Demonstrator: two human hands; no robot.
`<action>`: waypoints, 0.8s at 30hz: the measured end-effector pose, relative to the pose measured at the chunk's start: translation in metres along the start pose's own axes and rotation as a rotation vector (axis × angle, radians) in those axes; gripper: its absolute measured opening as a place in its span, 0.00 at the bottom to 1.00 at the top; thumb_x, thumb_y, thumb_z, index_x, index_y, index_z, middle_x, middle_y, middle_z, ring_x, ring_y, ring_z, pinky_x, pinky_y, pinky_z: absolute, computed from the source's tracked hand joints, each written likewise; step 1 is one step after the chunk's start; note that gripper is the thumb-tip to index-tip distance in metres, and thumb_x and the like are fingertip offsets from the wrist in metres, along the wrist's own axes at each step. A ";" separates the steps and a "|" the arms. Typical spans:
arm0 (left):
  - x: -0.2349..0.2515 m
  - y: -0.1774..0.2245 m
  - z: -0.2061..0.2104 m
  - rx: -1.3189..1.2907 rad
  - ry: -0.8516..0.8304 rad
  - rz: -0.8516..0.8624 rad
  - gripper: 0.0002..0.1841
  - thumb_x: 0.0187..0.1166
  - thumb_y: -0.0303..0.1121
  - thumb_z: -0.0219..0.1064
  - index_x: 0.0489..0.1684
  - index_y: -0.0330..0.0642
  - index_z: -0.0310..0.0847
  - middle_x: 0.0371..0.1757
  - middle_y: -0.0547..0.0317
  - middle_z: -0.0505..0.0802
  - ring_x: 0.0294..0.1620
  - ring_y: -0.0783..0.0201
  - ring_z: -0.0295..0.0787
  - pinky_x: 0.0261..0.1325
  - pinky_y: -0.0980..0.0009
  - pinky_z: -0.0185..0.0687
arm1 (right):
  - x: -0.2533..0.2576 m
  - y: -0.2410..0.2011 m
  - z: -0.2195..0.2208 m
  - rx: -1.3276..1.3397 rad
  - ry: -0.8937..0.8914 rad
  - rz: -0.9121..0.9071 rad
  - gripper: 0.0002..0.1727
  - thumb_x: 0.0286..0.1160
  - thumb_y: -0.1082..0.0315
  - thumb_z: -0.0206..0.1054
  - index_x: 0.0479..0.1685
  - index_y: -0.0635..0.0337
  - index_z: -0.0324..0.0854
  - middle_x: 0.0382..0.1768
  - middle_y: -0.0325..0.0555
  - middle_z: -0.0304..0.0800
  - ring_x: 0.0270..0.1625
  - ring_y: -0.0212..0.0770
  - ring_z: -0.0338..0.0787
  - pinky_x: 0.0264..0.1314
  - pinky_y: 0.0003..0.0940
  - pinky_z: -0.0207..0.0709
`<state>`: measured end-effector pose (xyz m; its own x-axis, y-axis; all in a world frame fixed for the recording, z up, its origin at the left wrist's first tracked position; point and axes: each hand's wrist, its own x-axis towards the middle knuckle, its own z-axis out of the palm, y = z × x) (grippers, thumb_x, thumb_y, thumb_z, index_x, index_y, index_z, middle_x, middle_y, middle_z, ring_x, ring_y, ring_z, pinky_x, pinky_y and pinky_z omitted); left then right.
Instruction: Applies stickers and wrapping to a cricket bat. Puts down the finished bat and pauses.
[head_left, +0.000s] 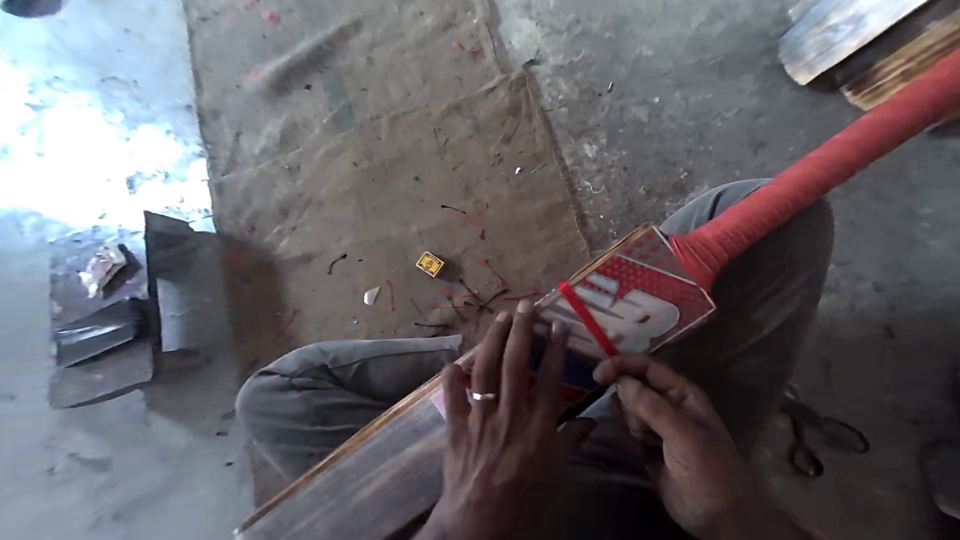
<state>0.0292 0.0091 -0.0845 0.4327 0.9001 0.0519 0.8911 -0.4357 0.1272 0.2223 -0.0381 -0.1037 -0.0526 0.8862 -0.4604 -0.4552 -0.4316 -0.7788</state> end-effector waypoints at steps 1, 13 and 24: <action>-0.003 0.005 0.010 0.033 -0.007 -0.006 0.50 0.65 0.67 0.71 0.93 0.61 0.58 0.96 0.52 0.56 0.92 0.43 0.55 0.76 0.35 0.64 | -0.007 0.005 -0.006 -0.023 0.012 -0.011 0.14 0.87 0.64 0.59 0.58 0.55 0.89 0.22 0.37 0.73 0.20 0.28 0.69 0.21 0.23 0.66; 0.014 -0.009 -0.007 -0.184 -0.172 0.072 0.45 0.66 0.52 0.72 0.88 0.94 0.52 0.96 0.58 0.53 0.91 0.43 0.56 0.65 0.38 0.75 | -0.045 0.016 -0.028 0.028 0.017 -0.048 0.12 0.88 0.68 0.57 0.53 0.54 0.88 0.23 0.33 0.78 0.20 0.24 0.71 0.21 0.22 0.68; 0.046 -0.058 -0.045 -1.226 -0.931 -0.048 0.43 0.76 0.37 0.75 0.91 0.81 0.57 0.67 0.67 0.89 0.56 0.67 0.91 0.57 0.63 0.92 | -0.016 -0.009 -0.005 0.083 -0.114 -0.073 0.12 0.87 0.66 0.59 0.53 0.53 0.89 0.27 0.33 0.80 0.21 0.22 0.72 0.23 0.18 0.69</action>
<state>-0.0087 0.0758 -0.0451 0.7533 0.3852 -0.5331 0.4512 0.2870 0.8450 0.2319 -0.0487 -0.0913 -0.1152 0.9301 -0.3487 -0.5334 -0.3541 -0.7682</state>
